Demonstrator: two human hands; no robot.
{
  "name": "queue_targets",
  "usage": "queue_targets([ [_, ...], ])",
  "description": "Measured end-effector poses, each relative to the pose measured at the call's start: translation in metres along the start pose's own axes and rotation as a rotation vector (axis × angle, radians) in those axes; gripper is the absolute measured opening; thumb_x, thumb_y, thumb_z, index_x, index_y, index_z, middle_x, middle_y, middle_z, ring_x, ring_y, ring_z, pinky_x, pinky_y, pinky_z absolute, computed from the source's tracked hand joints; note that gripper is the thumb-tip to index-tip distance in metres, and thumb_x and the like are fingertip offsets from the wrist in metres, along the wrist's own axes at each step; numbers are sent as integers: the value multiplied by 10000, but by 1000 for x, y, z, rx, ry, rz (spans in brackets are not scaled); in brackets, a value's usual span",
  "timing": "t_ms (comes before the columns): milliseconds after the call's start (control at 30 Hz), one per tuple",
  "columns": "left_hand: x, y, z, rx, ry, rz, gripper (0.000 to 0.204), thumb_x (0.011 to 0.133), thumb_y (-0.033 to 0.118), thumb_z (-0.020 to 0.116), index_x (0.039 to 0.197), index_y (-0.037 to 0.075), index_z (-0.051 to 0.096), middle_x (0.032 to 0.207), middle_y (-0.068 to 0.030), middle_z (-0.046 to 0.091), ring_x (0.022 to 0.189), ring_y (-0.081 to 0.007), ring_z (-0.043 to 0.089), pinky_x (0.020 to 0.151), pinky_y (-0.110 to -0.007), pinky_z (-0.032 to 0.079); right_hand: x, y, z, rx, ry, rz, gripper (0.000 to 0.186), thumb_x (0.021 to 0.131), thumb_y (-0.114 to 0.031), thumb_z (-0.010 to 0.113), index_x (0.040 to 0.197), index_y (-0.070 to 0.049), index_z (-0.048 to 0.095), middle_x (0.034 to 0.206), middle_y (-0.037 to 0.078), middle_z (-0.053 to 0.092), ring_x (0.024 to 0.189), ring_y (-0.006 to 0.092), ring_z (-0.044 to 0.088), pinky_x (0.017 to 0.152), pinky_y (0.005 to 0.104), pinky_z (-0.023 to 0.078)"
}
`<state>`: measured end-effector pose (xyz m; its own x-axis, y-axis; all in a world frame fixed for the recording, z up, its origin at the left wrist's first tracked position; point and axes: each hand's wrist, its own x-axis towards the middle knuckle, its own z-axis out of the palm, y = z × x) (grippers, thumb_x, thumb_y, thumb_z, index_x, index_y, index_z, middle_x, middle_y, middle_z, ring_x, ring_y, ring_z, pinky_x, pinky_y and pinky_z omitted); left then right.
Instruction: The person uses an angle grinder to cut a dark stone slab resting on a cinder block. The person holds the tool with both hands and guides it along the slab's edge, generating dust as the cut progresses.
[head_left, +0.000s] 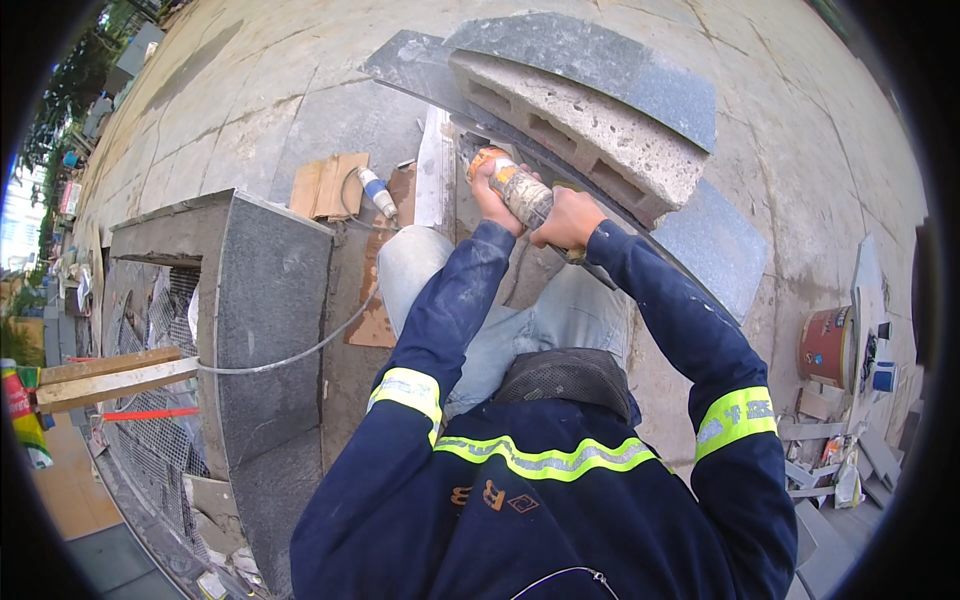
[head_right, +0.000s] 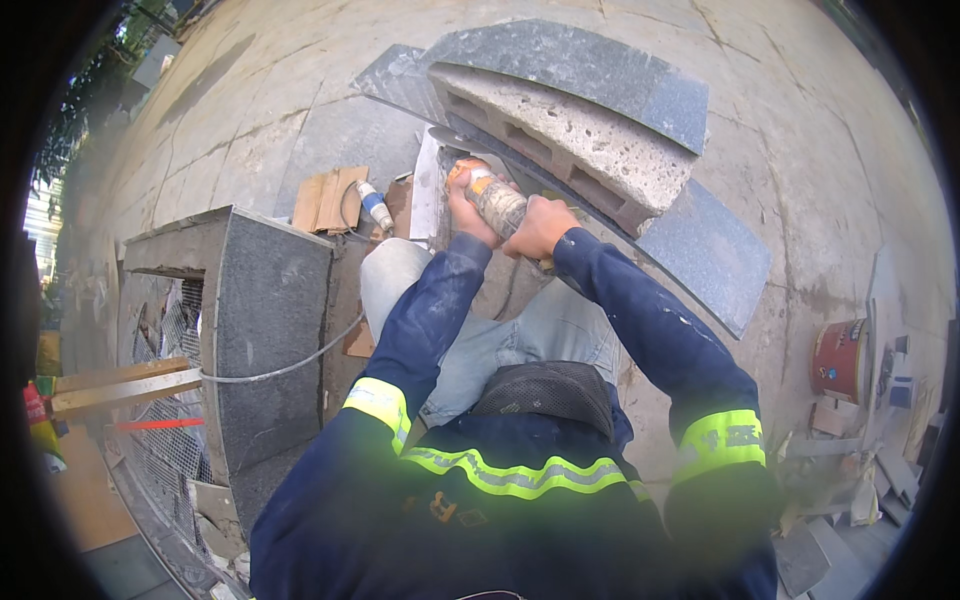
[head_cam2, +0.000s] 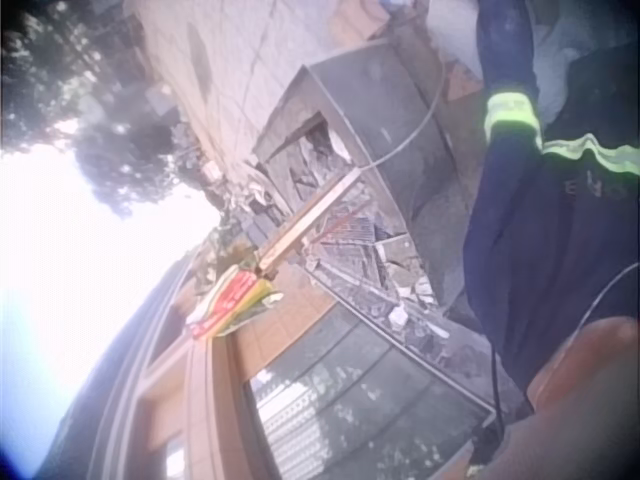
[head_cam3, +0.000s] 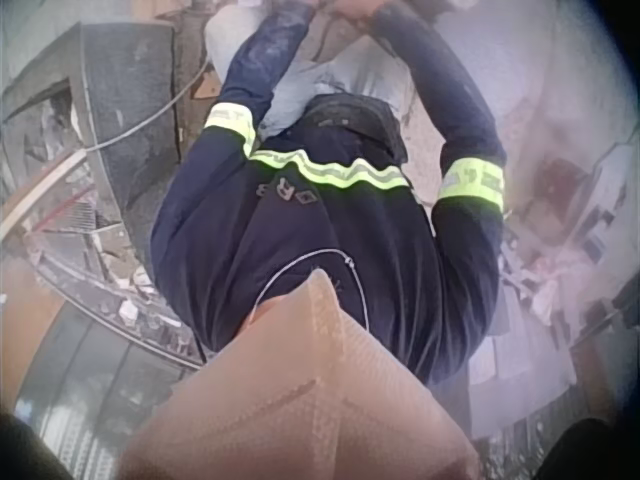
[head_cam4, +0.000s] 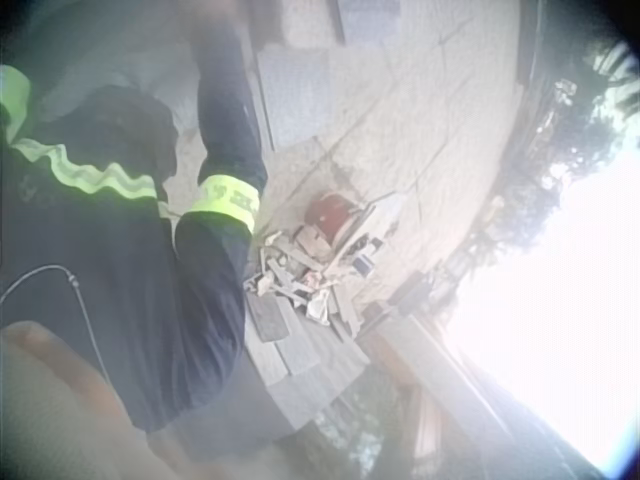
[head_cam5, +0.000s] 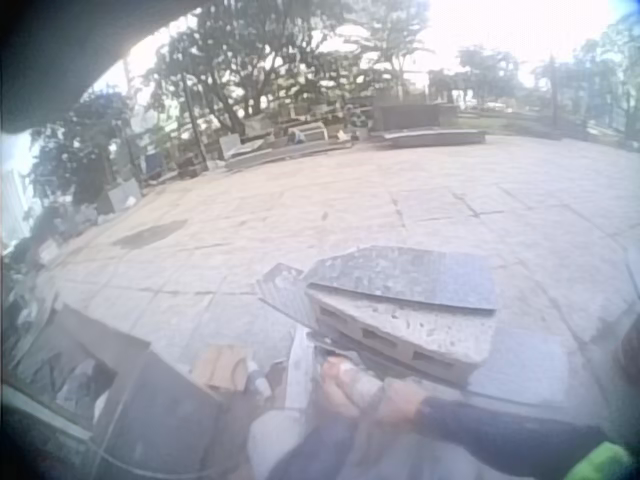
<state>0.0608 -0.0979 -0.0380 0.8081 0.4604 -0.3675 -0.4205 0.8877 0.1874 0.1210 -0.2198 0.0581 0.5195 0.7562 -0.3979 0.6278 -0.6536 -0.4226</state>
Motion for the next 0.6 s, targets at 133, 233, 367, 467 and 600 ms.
queue_targets([
  [133, 3, -2, 0, 21, 14, 27, 582, 747, 481, 597, 1013, -25, 488, 873, -140, 554, 810, -330, 584, 752, -457, 515, 0, -2, -3, 23, -17, 13, 640, 505, -346, 774, 952, 71, 583, 908, 242, 651, 871, 348, 651, 779, 353, 521],
  [233, -1, -1, 0, -23, 15, -39, 557, 742, 464, 600, 1009, -12, 483, 856, -137, 554, 787, -327, 584, 734, -457, 519, -6, -3, -6, 17, -35, 27, 658, 527, -333, 768, 1006, 80, 586, 951, 244, 650, 902, 341, 653, 798, 345, 527],
  [367, -10, -5, 2, -59, 7, -69, 504, 735, 433, 604, 991, 19, 474, 826, -126, 558, 743, -320, 585, 701, -455, 527, -17, -5, -8, -4, -25, 13, 656, 539, -320, 767, 1023, 85, 588, 965, 247, 649, 914, 340, 654, 804, 343, 530],
  [467, -17, -8, 5, -33, -16, -31, 490, 749, 435, 598, 1018, 46, 470, 855, -123, 548, 784, -317, 581, 726, -456, 518, -24, -3, -7, 2, -10, 14, 654, 539, -319, 770, 1016, 88, 583, 955, 249, 649, 909, 345, 654, 801, 348, 531],
  [600, -29, -13, 13, -51, -7, -50, 433, 765, 416, 584, 1023, 90, 463, 870, -118, 543, 802, -317, 578, 735, -454, 514, -32, 2, -6, 3, 0, 2, 651, 539, -316, 773, 1011, 86, 574, 947, 252, 648, 902, 354, 653, 798, 360, 529],
])
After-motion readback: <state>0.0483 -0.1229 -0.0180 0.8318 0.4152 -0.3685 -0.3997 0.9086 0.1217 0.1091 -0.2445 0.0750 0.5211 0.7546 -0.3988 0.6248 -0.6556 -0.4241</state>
